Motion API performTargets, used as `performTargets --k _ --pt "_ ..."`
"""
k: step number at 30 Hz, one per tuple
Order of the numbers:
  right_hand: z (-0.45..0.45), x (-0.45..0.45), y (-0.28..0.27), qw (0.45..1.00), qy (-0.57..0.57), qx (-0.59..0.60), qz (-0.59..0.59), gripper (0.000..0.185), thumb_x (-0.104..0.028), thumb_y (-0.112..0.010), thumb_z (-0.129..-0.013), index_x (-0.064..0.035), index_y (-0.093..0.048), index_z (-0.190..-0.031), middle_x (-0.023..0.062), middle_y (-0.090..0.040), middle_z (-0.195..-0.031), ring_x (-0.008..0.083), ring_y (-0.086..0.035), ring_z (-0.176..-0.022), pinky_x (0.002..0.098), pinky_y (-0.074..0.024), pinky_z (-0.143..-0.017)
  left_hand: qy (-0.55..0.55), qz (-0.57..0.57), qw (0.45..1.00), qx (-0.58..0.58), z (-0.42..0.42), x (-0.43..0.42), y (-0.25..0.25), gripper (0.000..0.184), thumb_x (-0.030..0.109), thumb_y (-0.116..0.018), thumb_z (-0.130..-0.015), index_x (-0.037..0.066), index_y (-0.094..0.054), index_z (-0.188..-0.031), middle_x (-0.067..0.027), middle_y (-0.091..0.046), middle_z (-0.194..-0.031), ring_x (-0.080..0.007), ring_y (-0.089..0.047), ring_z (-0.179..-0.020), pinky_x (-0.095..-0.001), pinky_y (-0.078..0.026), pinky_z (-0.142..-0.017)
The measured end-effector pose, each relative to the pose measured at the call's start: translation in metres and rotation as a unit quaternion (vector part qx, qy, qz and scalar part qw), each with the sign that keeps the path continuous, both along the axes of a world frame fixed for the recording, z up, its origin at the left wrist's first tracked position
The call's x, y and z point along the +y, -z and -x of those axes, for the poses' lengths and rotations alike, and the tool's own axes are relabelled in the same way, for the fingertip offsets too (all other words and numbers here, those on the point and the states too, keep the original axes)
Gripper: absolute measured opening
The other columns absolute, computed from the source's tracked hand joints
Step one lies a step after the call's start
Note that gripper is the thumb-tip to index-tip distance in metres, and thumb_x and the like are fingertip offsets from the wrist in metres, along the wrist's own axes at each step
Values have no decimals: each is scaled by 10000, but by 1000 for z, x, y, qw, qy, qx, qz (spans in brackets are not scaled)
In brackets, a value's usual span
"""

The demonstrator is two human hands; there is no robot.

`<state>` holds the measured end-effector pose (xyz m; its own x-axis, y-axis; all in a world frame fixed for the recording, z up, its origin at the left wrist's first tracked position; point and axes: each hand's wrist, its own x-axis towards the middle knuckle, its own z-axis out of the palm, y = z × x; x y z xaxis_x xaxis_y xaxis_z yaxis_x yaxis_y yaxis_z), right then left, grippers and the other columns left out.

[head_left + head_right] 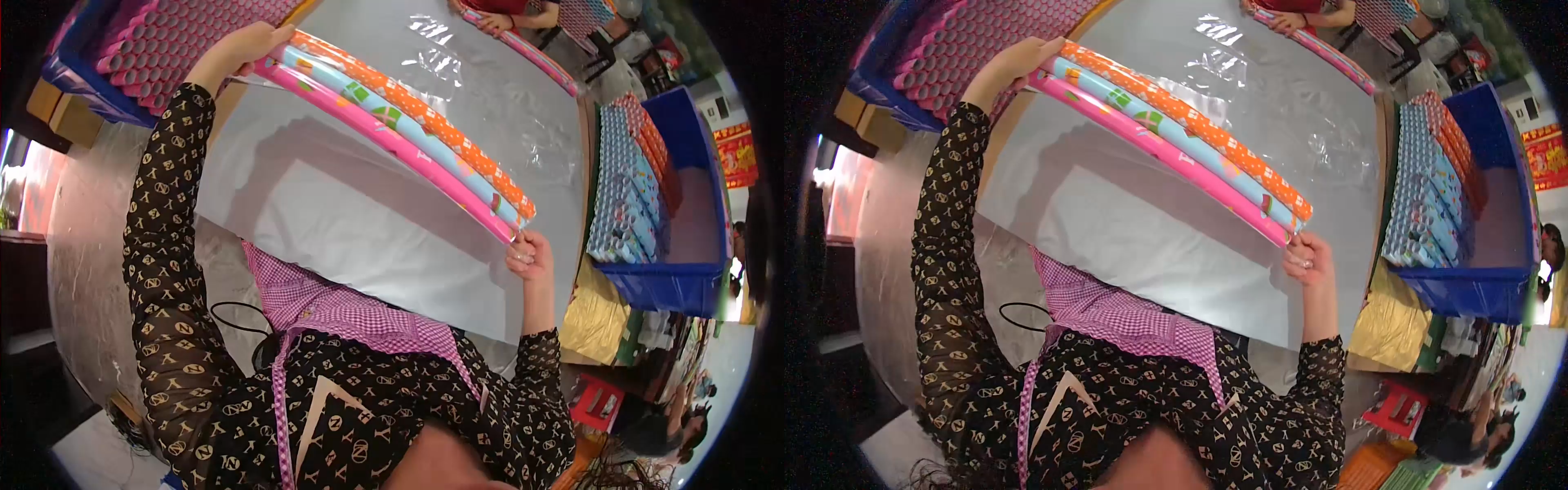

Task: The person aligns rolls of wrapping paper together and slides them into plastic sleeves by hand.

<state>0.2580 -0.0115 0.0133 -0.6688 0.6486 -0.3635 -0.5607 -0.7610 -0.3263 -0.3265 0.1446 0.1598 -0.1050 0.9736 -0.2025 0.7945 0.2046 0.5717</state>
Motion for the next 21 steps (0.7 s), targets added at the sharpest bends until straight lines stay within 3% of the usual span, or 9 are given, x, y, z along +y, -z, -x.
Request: performTargets --k 5,9,11,13,14,15,18,19,21 --pt "-3 3 4 1000 13 -10 -8 207 -202 -483 -932 -42 -533 -810 -55 -275 -466 74 -287 -379 237 -233 -323 -8 -46 999 5 -7 -10 -2 584 528 -427 -958 -14 -642 -921 -30 -458 -506 -135 -388 -321 -307 -281 -317" --pt "2 4 -5 995 8 -100 -21 196 -190 -489 -923 -54 -537 -791 -67 -268 -475 62 -279 -380 236 -226 -333 -44 -23 999 -20 -5 -11 2 618 580 -402 -950 24 -625 -1103 -39 -498 -560 -139 -451 -370 -279 -298 -336" --pt "7 6 -12 991 12 -128 -32 192 -175 -479 -921 -65 -537 -774 -78 -258 -477 54 -273 -376 235 -232 -345 -29 28 994 -101 14 5 23 640 625 -377 -947 67 -615 -1150 -54 -553 -637 -133 -507 -442 -264 -354 -403" --pt "15 7 -24 972 21 -207 -105 164 -156 -501 -911 -77 -531 -771 -82 -291 -496 47 -294 -391 233 -259 -367 -101 -6 947 -304 13 0 29 667 661 -354 -943 84 -608 -1160 -81 -629 -796 -123 -552 -523 -269 -407 -488" --pt "23 4 -36 973 31 -206 -103 164 -156 -501 -911 -77 -531 -771 -82 -291 -496 47 -294 -391 233 -259 -367 -93 29 934 -344 19 1 29 627 608 -358 -973 65 -599 -1175 -103 -662 -970 -148 -632 -713 -292 -478 -639" --pt "33 3 -51 945 44 -294 -137 161 -151 -516 -912 -80 -538 -769 -83 -328 -521 42 -313 -415 231 -269 -388 -86 30 935 -342 19 -1 33 627 608 -358 -973 65 -599 -1175 -103 -662 -970 -148 -632 -713 -292 -478 -639" --pt "43 0 -69 850 37 -447 -276 154 -153 -547 -916 -71 -571 -788 -80 -402 -577 33 -355 -479 227 -293 -438 -24 -55 821 -568 49 9 92 449 395 -476 -1009 -6 -603 -1164 -118 -670 -1069 -225 -641 -1000 -356 -497 -884" --pt "46 -3 -69 776 13 -510 -370 155 -160 -562 -921 -60 -596 -808 -76 -439 -607 30 -380 -517 225 -307 -468 -26 -120 834 -537 37 -4 93 409 331 -533 -991 -12 -595 -1204 -132 -644 -1153 -218 -626 -1042 -372 -493 -909" --pt "45 -9 -68 730 3 -546 -411 151 -163 -562 -928 -49 -615 -844 -71 -454 -628 30 -394 -560 221 -315 -496 -59 -162 810 -561 33 -15 103 408 265 -553 -979 -10 -555 -1281 -125 -602 -1244 -217 -581 -1142 -374 -469 -960"
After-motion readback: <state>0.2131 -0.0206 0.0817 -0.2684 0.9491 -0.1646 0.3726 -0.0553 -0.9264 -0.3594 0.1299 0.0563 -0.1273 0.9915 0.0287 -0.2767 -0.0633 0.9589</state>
